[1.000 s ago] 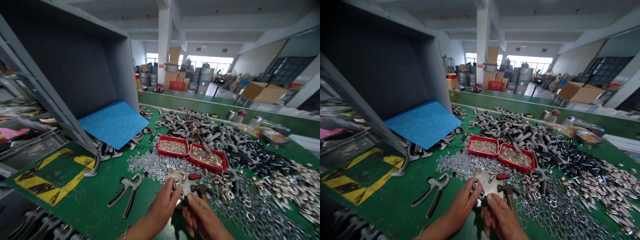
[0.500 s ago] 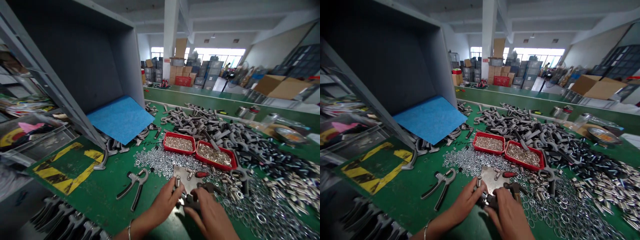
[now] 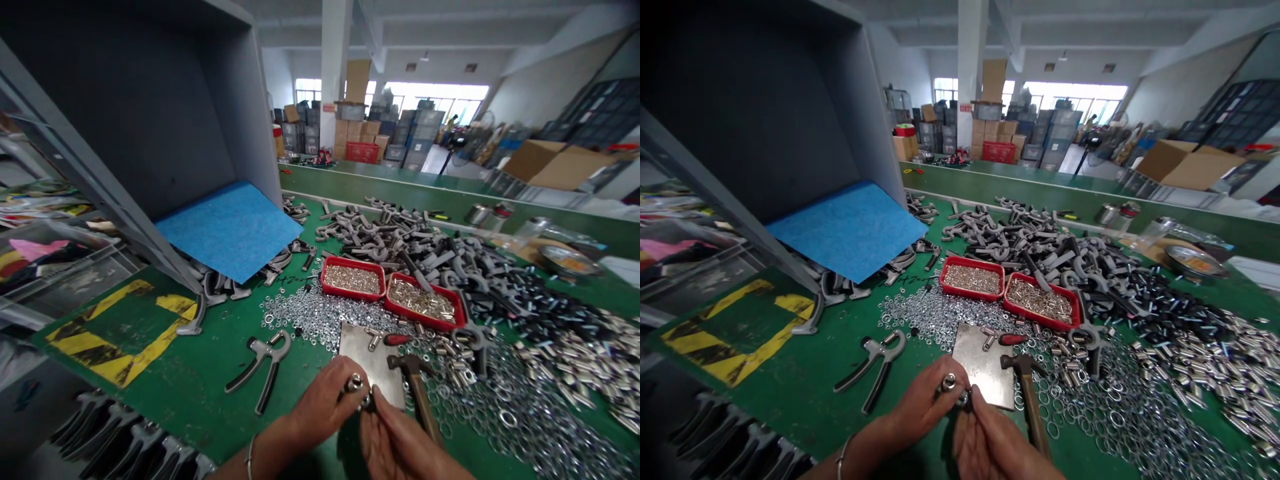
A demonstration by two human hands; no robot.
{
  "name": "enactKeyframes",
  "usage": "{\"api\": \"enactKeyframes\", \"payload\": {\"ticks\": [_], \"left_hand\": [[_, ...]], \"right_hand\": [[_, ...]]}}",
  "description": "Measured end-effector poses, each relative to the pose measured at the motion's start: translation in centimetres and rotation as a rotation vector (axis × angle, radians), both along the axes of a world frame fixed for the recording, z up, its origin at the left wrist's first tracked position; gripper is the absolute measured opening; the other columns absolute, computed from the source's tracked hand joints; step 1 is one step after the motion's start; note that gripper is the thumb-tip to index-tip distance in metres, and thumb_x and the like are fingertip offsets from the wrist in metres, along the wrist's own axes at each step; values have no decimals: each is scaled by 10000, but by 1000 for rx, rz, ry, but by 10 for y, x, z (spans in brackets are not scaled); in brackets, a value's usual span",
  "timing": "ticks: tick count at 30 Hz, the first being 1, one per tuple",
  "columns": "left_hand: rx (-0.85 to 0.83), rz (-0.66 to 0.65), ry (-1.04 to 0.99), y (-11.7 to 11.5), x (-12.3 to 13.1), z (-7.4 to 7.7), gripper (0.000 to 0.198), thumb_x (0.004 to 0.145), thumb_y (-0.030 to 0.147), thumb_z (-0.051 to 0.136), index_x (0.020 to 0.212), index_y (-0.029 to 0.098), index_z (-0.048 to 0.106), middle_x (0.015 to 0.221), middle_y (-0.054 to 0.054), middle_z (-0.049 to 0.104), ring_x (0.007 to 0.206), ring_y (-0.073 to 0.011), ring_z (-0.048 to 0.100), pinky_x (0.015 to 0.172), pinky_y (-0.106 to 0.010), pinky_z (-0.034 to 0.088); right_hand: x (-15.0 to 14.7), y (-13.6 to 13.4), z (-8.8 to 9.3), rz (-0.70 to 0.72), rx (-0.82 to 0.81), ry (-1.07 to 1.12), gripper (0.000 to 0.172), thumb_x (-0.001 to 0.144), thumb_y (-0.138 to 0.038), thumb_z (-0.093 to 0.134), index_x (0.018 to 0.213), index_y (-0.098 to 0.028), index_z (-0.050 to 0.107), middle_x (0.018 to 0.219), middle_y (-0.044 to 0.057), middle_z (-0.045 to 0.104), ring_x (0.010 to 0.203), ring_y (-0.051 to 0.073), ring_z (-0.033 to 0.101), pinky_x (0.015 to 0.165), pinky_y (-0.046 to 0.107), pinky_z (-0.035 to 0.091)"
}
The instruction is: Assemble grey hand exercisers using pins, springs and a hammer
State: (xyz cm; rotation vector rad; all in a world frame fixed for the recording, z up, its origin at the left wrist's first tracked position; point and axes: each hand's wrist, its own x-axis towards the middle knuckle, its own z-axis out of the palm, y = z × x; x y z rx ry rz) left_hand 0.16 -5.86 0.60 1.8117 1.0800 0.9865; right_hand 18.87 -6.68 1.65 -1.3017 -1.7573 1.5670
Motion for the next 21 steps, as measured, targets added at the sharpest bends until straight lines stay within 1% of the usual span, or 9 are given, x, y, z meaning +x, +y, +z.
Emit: {"api": "enactKeyframes", "payload": {"ticks": [2, 5, 7, 10, 12, 14, 16, 19, 21], "left_hand": [[-17, -6, 44, 0, 0, 1, 241, 990, 384, 424, 967, 185, 557, 957, -64, 621, 921, -197, 558, 857, -331, 433], [-183, 130, -22, 1, 5, 4, 246, 1011, 374, 375, 1015, 186, 533, 931, -50, 607, 869, -183, 561, 810, -315, 449], [-159, 139, -95, 1, 8, 6, 225, 1019, 342, 355, 1051, 189, 517, 1032, -66, 589, 943, -181, 559, 863, -316, 449], [13, 31, -73, 1, 11, 6, 155, 1001, 294, 405, 1013, 188, 517, 1201, -96, 507, 1091, -191, 515, 986, -335, 405], [30, 59, -61, 0, 13, 3, 137, 1002, 273, 400, 1014, 188, 507, 1169, -93, 502, 1074, -187, 516, 980, -334, 410], [-1, 189, -89, 0, 15, -2, 158, 1017, 254, 347, 1048, 189, 487, 1082, -78, 518, 1006, -177, 529, 931, -325, 433], [42, 247, -84, -2, 15, -7, 159, 1018, 236, 330, 1041, 190, 480, 1037, -73, 521, 978, -180, 530, 907, -326, 441], [202, 96, -4, -4, 14, -11, 94, 986, 223, 406, 996, 191, 494, 1057, -85, 523, 985, -190, 534, 903, -328, 446], [190, 82, 15, -6, 15, -12, 97, 985, 216, 402, 992, 192, 496, 1056, -87, 527, 983, -191, 536, 897, -327, 452]], "right_hand": [[1, 0, 0, 26, 51, -82, 571, 970, -625, 288, 829, -212, 656, 607, 24, 628, 542, 171, 559, 570, 293, 444], [4, 3, 0, -63, 299, -202, 419, 841, -632, 591, 851, -215, 639, 805, 56, 650, 727, 195, 572, 678, 305, 447], [4, 4, 0, -85, 178, -93, 467, 890, -651, 493, 781, -210, 598, 717, 31, 602, 654, 168, 540, 618, 279, 432], [3, 5, 1, 38, -164, 94, 612, 963, -661, 237, 736, -199, 567, 560, -18, 504, 472, 121, 435, 474, 235, 362], [3, 5, 3, 3, -55, 52, 516, 913, -666, 428, 788, -194, 595, 664, 4, 549, 572, 130, 478, 517, 228, 382], [3, 5, 3, -82, 58, 14, 417, 827, -618, 626, 800, -204, 584, 783, 18, 554, 688, 139, 491, 573, 219, 400], [1, 3, 2, -81, -47, 61, 438, 871, -645, 530, 789, -215, 535, 720, -9, 499, 579, 116, 435, 500, 213, 376], [1, 2, 1, 51, -304, 148, 533, 952, -666, 234, 813, -224, 497, 560, -66, 398, 385, 85, 259, 376, 213, 276], [3, 2, 2, 34, -195, 122, 493, 918, -674, 379, 816, -216, 530, 615, -37, 476, 451, 95, 362, 432, 212, 329]]}}
